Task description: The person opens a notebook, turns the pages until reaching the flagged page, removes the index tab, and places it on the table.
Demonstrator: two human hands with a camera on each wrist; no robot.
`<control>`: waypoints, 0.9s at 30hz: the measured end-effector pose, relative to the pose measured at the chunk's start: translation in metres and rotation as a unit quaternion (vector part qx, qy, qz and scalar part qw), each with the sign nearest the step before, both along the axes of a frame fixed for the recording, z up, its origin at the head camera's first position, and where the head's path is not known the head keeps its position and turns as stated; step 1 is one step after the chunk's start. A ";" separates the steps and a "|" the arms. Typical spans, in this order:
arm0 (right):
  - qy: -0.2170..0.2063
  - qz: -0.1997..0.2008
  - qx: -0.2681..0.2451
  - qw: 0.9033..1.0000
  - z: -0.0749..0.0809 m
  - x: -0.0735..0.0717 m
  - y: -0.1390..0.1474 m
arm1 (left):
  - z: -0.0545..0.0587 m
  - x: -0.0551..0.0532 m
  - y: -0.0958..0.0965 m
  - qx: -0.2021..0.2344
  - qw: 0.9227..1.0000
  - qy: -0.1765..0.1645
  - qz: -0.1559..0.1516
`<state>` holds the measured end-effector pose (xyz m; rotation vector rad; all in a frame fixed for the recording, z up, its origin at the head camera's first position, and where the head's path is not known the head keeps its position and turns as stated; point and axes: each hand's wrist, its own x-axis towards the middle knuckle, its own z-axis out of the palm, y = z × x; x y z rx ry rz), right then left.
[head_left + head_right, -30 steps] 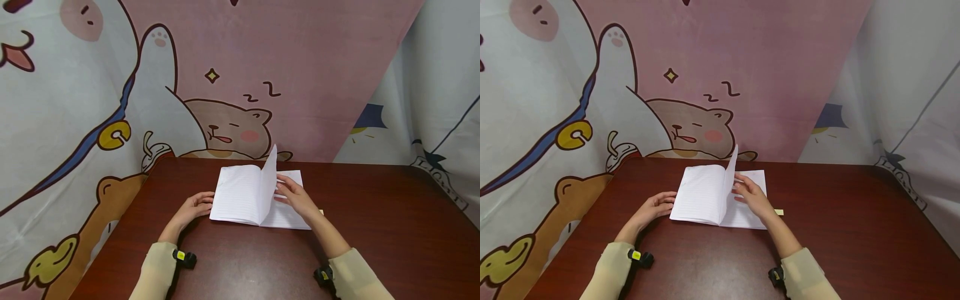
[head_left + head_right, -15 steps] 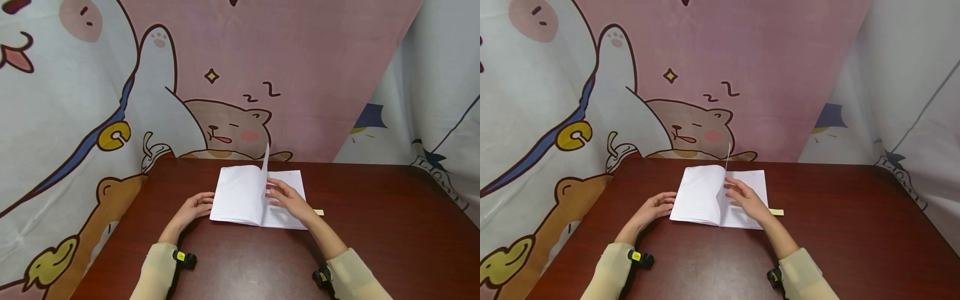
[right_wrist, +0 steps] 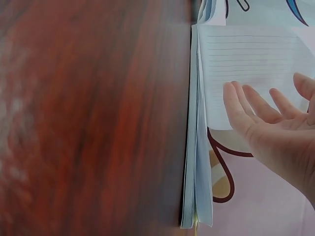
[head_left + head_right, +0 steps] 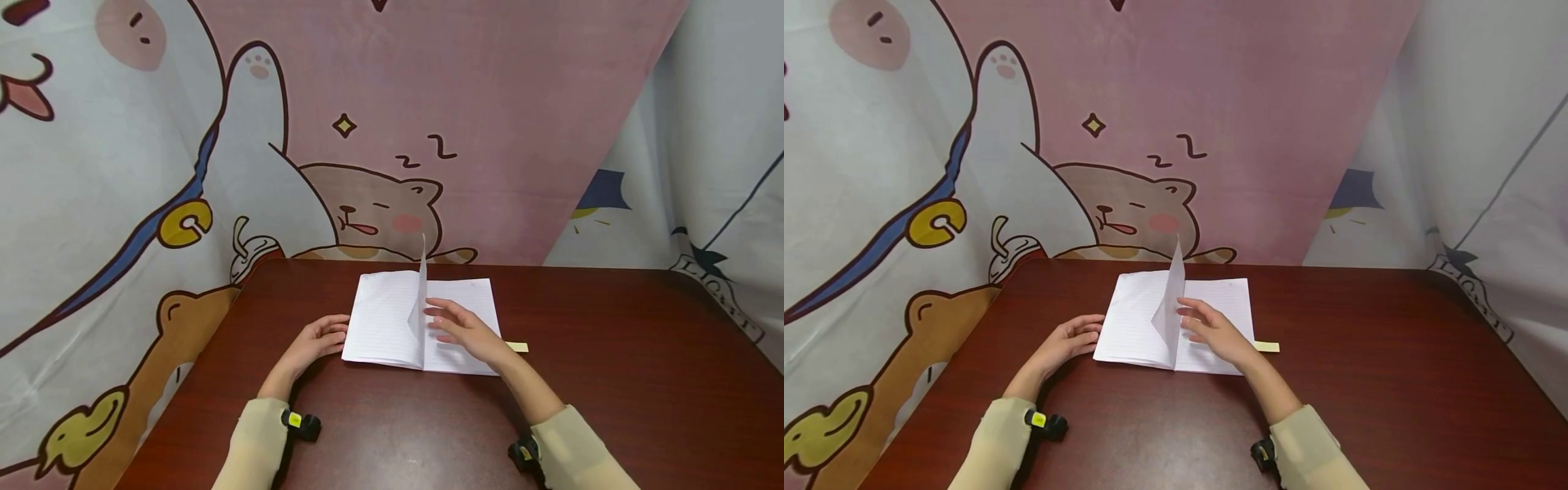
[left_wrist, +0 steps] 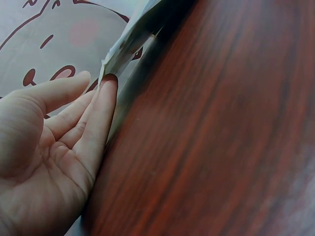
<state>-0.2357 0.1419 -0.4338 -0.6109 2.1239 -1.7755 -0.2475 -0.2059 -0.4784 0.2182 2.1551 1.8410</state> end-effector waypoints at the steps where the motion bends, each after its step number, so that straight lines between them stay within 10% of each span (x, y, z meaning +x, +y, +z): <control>1: 0.000 0.002 0.001 1.000 0.000 0.000 0.000 | 0.000 0.000 0.000 0.000 1.000 0.000 -0.001; 27: -0.029 0.057 0.039 0.997 -0.002 0.003 -0.001 | 0.000 0.001 0.000 0.006 1.000 0.001 -0.003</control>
